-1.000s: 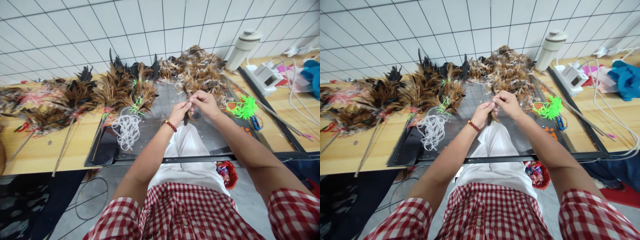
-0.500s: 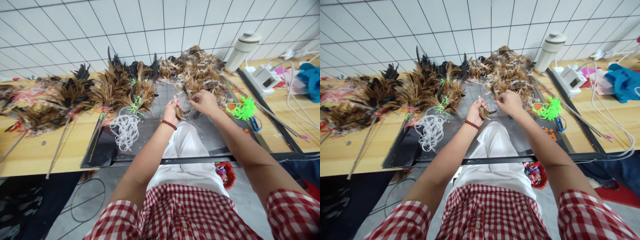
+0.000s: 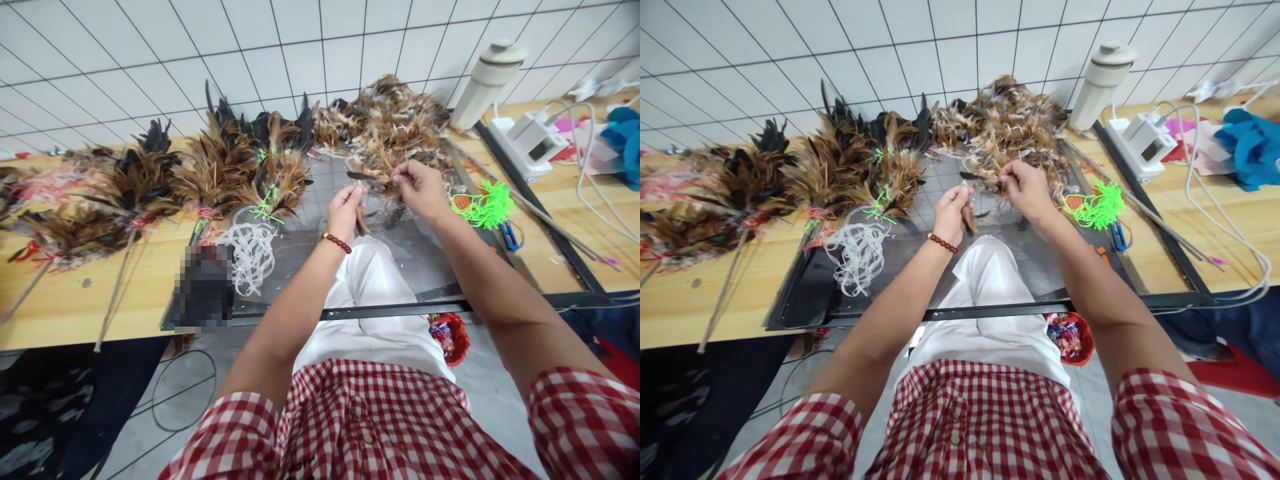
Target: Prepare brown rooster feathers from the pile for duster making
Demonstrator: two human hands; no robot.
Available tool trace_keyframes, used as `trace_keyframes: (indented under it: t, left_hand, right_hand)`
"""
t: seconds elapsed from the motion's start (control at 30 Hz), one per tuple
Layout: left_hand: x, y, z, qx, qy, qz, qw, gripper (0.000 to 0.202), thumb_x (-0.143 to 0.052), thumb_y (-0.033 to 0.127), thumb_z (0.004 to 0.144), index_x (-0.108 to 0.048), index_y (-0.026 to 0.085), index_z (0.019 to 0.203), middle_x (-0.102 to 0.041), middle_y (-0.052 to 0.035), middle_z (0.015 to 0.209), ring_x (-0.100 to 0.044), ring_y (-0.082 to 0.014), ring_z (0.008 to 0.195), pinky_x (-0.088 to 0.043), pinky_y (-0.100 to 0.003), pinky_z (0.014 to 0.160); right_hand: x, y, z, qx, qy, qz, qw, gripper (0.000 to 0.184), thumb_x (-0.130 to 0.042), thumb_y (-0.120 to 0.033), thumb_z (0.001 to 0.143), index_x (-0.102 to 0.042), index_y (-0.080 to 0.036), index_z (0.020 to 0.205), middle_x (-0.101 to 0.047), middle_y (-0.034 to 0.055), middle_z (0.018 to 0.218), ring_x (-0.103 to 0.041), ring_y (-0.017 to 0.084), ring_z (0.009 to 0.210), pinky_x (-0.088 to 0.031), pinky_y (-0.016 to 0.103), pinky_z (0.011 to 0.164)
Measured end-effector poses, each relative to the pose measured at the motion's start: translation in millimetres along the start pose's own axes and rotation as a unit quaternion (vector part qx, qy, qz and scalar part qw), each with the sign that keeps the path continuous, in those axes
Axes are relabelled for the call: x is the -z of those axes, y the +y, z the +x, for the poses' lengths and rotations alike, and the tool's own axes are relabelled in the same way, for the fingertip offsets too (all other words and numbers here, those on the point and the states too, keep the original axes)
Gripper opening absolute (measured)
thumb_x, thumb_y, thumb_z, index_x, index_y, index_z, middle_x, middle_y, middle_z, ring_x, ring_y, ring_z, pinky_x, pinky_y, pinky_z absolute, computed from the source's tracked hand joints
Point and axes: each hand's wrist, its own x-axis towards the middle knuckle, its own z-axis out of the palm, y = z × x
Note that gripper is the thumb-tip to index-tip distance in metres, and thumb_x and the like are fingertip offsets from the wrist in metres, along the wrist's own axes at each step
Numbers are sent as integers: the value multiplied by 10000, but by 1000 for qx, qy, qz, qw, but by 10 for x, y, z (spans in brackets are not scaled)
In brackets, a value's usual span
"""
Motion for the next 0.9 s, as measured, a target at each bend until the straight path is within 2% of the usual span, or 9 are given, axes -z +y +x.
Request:
trace_keyframes:
  t: [0.1, 0.17, 0.27, 0.33, 0.4, 0.5, 0.63, 0.77, 0.9]
  left_hand:
    - [13, -11, -5, -97, -39, 98, 990, 207, -841, 282, 833, -724, 186, 693, -765, -45, 1119, -584, -58, 678, -494, -188, 638]
    - [18, -20, -1, -97, -61, 142, 983, 211, -830, 234, 831, -721, 184, 658, -778, -47, 1010, -589, -70, 657, -485, -190, 626]
    - [18, -40, 21, -53, -37, 147, 987, 247, -780, 158, 859, -696, 181, 629, -698, -2, 706, -571, -70, 592, -467, -182, 622]
    - [12, -46, 35, -32, -12, 110, 993, 242, -752, 153, 886, -694, 182, 653, -677, 16, 669, -567, -65, 576, -477, -185, 636]
    - [3, -39, 35, -26, -3, 74, 997, 230, -737, 162, 904, -695, 185, 679, -685, 19, 687, -571, -62, 580, -488, -189, 647]
    - [-11, -14, 10, -40, -6, 57, 998, 226, -750, 181, 904, -698, 193, 685, -684, 21, 687, -572, -64, 594, -483, -183, 652]
    - [-20, -1, -31, -56, -28, 81, 995, 206, -783, 200, 882, -714, 207, 689, -667, 28, 642, -565, -75, 604, -468, -178, 650]
    - [-21, -15, -56, -67, -56, 120, 989, 207, -779, 183, 881, -726, 205, 682, -641, 32, 584, -558, -82, 595, -464, -184, 666]
    - [-25, -22, -82, -62, -62, 132, 987, 226, -743, 151, 899, -725, 201, 679, -639, 39, 577, -561, -77, 580, -459, -180, 653]
  right_hand:
    - [54, -125, -11, 19, -74, 30, 997, 135, -612, -298, 866, -710, -211, 834, -726, 40, 783, -632, 201, 751, -506, 344, 774]
    - [65, -175, -20, 18, -91, 51, 994, 162, -636, -349, 897, -725, -221, 851, -732, 39, 808, -649, 208, 786, -520, 353, 805]
    - [53, -142, -18, -6, -25, 35, 999, 199, -638, -401, 941, -746, -234, 954, -747, 66, 932, -685, 250, 931, -541, 394, 895]
    - [36, -68, -5, -22, 31, -9, 999, 209, -663, -413, 936, -750, -238, 1010, -741, 102, 1077, -679, 301, 1094, -539, 451, 976]
    - [6, -7, 4, -33, 56, -22, 998, 215, -708, -424, 910, -754, -237, 1004, -726, 119, 1153, -658, 326, 1177, -537, 485, 1011]
    - [-82, -22, -9, -62, 37, 93, 993, 265, -736, -483, 903, -755, -224, 951, -744, 89, 1011, -694, 270, 1015, -576, 433, 911]
    - [-215, -175, -55, -86, 26, 261, 961, 421, -789, -633, 845, -740, -218, 893, -738, 40, 861, -677, 188, 822, -576, 355, 807]
    - [-244, -274, -78, -85, 39, 293, 952, 501, -807, -713, 787, -706, -226, 841, -715, 28, 826, -661, 175, 789, -563, 342, 782]
    - [-250, -297, -79, -117, 57, 296, 946, 421, -835, -623, 774, -693, -229, 819, -706, 18, 802, -637, 165, 751, -551, 327, 742]
